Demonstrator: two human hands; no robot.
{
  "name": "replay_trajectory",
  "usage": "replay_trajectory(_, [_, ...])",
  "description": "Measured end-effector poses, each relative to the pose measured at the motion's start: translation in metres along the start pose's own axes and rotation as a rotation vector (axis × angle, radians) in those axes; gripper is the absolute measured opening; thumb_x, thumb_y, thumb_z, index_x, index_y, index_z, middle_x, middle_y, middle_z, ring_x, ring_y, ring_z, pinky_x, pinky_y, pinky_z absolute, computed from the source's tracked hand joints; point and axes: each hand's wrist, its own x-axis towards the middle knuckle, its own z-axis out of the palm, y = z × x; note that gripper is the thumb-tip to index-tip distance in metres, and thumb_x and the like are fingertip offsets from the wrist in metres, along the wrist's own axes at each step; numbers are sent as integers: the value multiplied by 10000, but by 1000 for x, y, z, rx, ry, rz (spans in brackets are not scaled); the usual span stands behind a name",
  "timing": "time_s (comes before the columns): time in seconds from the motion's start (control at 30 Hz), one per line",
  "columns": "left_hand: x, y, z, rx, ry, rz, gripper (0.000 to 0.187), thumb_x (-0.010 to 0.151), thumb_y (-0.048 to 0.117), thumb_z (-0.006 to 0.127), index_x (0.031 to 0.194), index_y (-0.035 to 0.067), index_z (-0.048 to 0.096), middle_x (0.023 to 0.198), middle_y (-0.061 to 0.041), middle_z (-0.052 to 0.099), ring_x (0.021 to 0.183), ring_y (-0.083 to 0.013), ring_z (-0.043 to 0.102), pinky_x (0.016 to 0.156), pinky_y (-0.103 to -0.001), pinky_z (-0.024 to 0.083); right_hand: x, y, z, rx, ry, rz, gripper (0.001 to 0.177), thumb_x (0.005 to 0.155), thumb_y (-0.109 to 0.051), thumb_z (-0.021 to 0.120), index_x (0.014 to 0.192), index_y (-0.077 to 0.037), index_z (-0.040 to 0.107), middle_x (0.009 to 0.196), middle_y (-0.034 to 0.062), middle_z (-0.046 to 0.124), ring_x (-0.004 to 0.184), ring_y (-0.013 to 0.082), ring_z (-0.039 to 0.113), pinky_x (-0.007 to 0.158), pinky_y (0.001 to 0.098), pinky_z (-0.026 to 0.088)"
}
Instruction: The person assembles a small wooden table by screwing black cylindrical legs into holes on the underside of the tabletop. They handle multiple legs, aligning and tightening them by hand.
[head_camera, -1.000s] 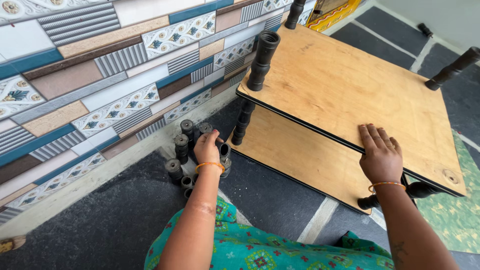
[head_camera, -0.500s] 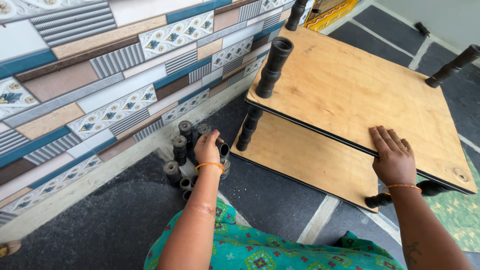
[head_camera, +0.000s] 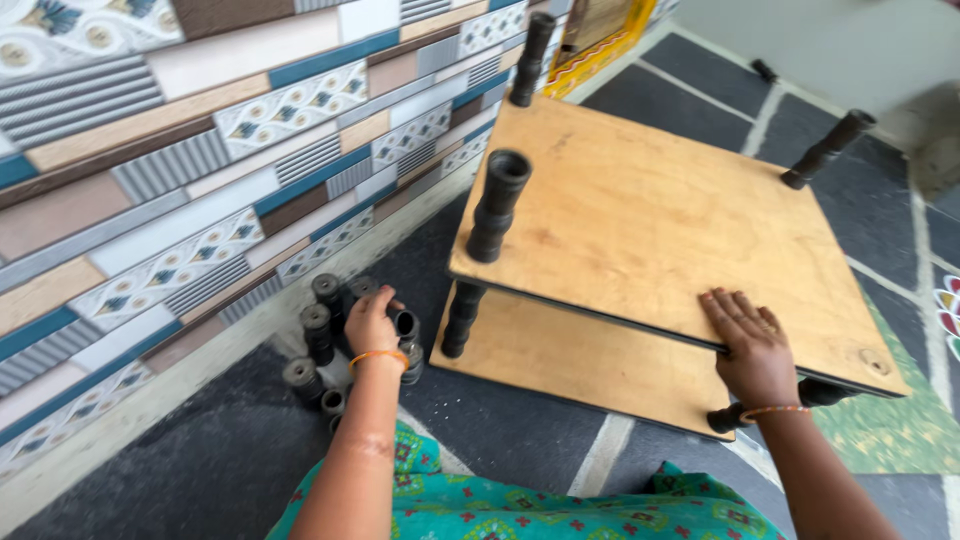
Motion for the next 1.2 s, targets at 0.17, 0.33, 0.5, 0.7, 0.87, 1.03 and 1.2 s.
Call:
replay_trajectory(0.17, [-19, 24, 9, 107, 83, -93, 98, 853, 151, 746, 857, 71, 690, 730, -16, 662, 620, -103, 552, 491, -273, 370, -30, -7, -23, 46, 23, -2, 766, 716, 38, 652, 1431, -226, 578, 1495, 19, 573, 1414, 223, 520, 1183, 458, 408])
replay_trajectory(0.33, [-32, 35, 15, 21, 85, -149, 104, 846, 145, 734, 919, 80, 699, 761, -29, 651, 661, -129, 586, 515, -298, 439, -50, -11, -43, 11, 7, 8, 684, 822, -32, 651, 1455, -276, 564, 1549, -39, 537, 1473, 168, 475, 1245, 432, 389])
replay_trajectory(0.5, [-24, 25, 5, -37, 106, -240, 209, 846, 262, 703, 986, 108, 715, 851, -39, 637, 711, -173, 626, 527, -341, 466, -40, -14, -60, 120, -210, -61, 815, 751, -454, 740, 1486, -210, 483, 1597, 50, 399, 1457, 307, 297, 1166, 554, 213])
replay_trajectory(0.7, [-22, 15, -9, -158, 12, -230, 287, 828, 264, 605, 1054, 111, 694, 916, -114, 671, 700, -259, 649, 554, -365, 518, 7, -48, -41, 459, -237, 50, 679, 927, -484, 594, 1524, -195, 452, 1623, 91, 380, 1512, 321, 309, 1217, 525, 208])
replay_trajectory(0.87, [-29, 16, 5, -152, 71, -193, 285, 834, 206, 596, 1078, 86, 682, 925, -125, 673, 685, -259, 676, 579, -370, 564, 12, -61, -28, 253, -284, 70, 715, 932, -612, 522, 1525, -223, 432, 1615, 81, 362, 1511, 315, 267, 1204, 508, 200])
replay_trajectory(1.03, [-33, 29, 43, -241, 140, -133, 308, 875, 207, 626, 1138, 49, 657, 904, -162, 669, 675, -262, 677, 577, -370, 574, 14, -58, -28, 232, -302, 67, 720, 932, -631, 485, 1532, -239, 417, 1624, 68, 346, 1513, 307, 262, 1204, 507, 194])
replay_trajectory(1.2, [-34, 38, 60, -275, 155, -138, 307, 921, 237, 632, 1163, 49, 613, 889, -144, 668, 677, -244, 678, 578, -359, 579, 15, -57, -26, 215, -292, 36, 734, 933, -639, 474, 1538, -228, 413, 1627, 83, 337, 1512, 312, 251, 1201, 506, 194])
